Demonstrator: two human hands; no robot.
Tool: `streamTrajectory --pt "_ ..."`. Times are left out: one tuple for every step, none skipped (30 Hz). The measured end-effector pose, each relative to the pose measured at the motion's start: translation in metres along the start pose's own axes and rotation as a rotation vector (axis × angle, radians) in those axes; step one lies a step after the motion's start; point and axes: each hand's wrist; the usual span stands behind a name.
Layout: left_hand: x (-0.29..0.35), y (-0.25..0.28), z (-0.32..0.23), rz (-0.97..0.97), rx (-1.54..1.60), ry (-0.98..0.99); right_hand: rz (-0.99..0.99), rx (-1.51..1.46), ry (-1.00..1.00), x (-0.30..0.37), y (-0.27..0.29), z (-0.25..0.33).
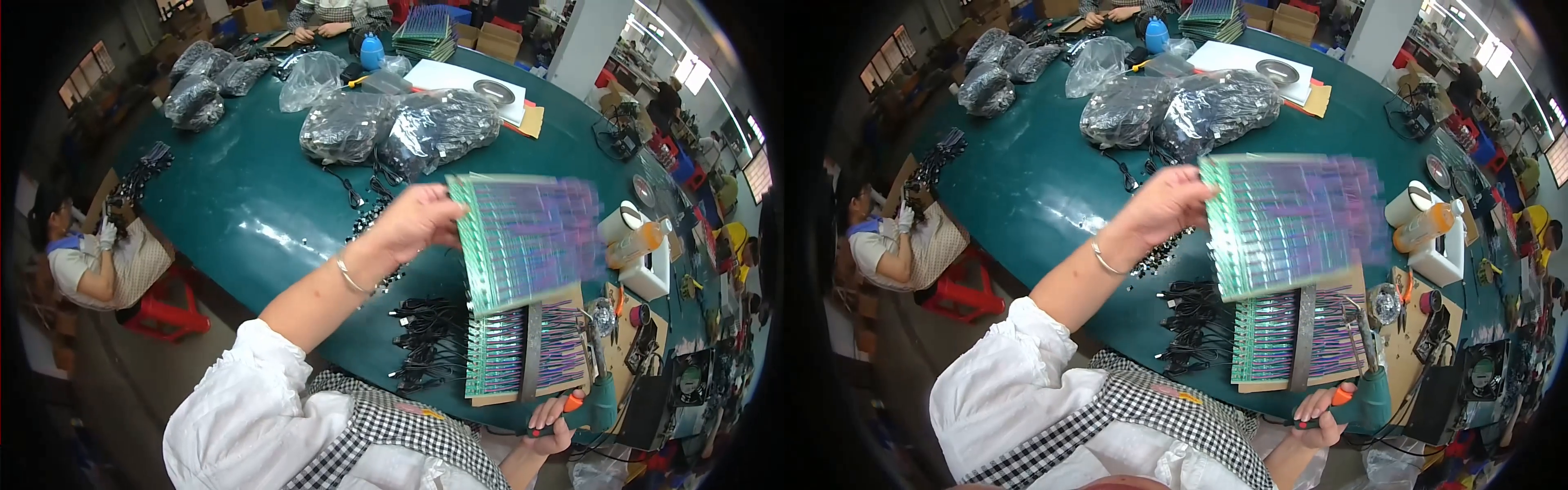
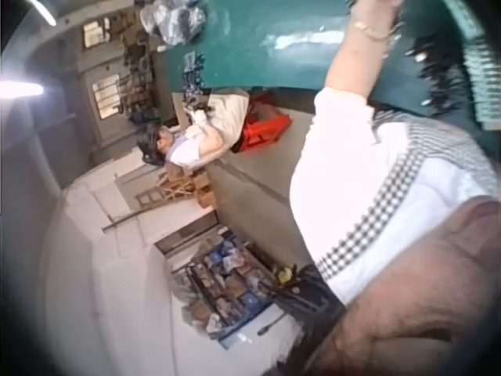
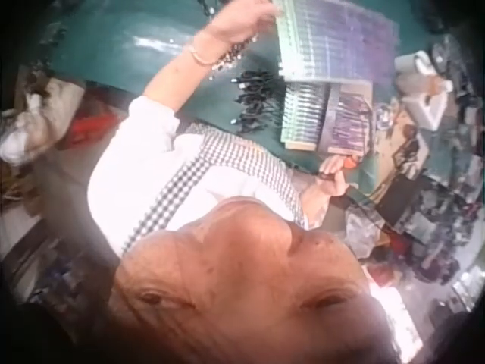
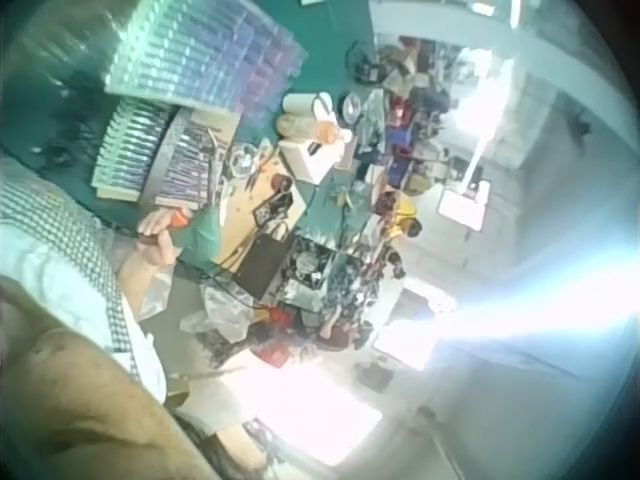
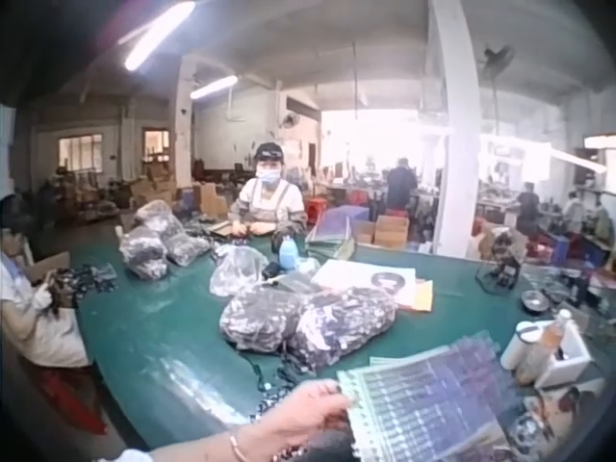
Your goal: The person solders wires onto circuit board panels using a soldering tool and exchanges circuit board panels with a coworker across the workbench.
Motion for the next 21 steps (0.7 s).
streamTrajectory --pt "0.005 0.005 -0.016 -0.018 0.02 -0.076 -0.004 -0.002 0.005 0.0 0.0 0.002" --pt "0.007 0.011 -0.03 -0.053 0.03 -0.163 -0.009 0.0 0.017 0.001 0.002 0.004" --pt "0.012 0.021 -0.044 -0.1 0.037 -0.254 -0.001 -0.01 0.015 0.002 0.001 0.004" --pt "0.016 0.032 -0.06 -0.128 0.045 -0.326 -0.014 0.006 0.001 0.003 -0.001 0.006" --pt "0.019 0.045 -0.074 -0.148 0.049 -0.401 -0.029 0.019 -0.005 0.005 0.0 0.002" --pt "0.018 0.064 -0.088 -0.203 0.015 -0.443 -0.022 0.014 -0.004 0.007 0.001 0.002" --pt "0.019 0.082 -0.101 -0.261 -0.024 -0.488 -0.017 0.0 -0.001 0.009 -0.002 0.001" --pt "0.019 0.091 -0.111 -0.306 -0.017 -0.54 -0.033 0.017 -0.018 0.009 -0.006 0.002" --pt "0.02 0.107 -0.121 -0.306 -0.029 -0.553 -0.046 0.028 -0.04 0.01 -0.008 0.001" --pt "0.017 0.125 -0.129 -0.379 -0.03 -0.595 -0.028 0.021 -0.053 0.01 -0.008 -0.001" --pt "0.011 0.145 -0.136 -0.448 -0.025 -0.633 -0.026 0.013 -0.044 0.009 -0.008 -0.004" --pt "0.005 0.162 -0.142 -0.441 -0.03 -0.639 -0.031 0.033 -0.058 0.008 -0.01 -0.006" --pt "-0.001 0.18 -0.147 -0.512 -0.014 -0.647 -0.037 0.056 -0.075 0.008 -0.012 -0.006" --pt "-0.007 0.198 -0.148 -0.579 0.006 -0.655 -0.038 0.056 -0.066 0.007 -0.014 -0.007" --pt "-0.014 0.218 -0.146 -0.572 0.006 -0.658 -0.035 0.064 -0.084 0.006 -0.016 -0.009" --pt "-0.024 0.215 -0.156 -0.593 0.01 -0.687 -0.035 0.062 -0.061 0.008 -0.019 0.003" --pt "-0.031 0.233 -0.156 -0.651 0.022 -0.701 -0.034 0.062 -0.049 0.008 -0.023 0.0" --pt "-0.037 0.248 -0.152 -0.641 0.03 -0.704 -0.045 0.086 -0.066 0.006 -0.027 -0.001" --pt "-0.042 0.262 -0.147 -0.676 0.066 -0.694 -0.055 0.111 -0.081 0.005 -0.031 -0.003" --pt "-0.049 0.275 -0.141 -0.71 0.106 -0.683 -0.05 0.121 -0.069 0.004 -0.033 -0.005" --pt "-0.056 0.284 -0.137 -0.7 0.121 -0.686 -0.057 0.127 -0.078 0.004 -0.035 -0.006"
Point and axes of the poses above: each hand's wrist, its own x-axis away from the middle knuckle, its own y-axis out of the back of the hand, z = x × y, and after that the axes turned 7 degrees about y, right-handed
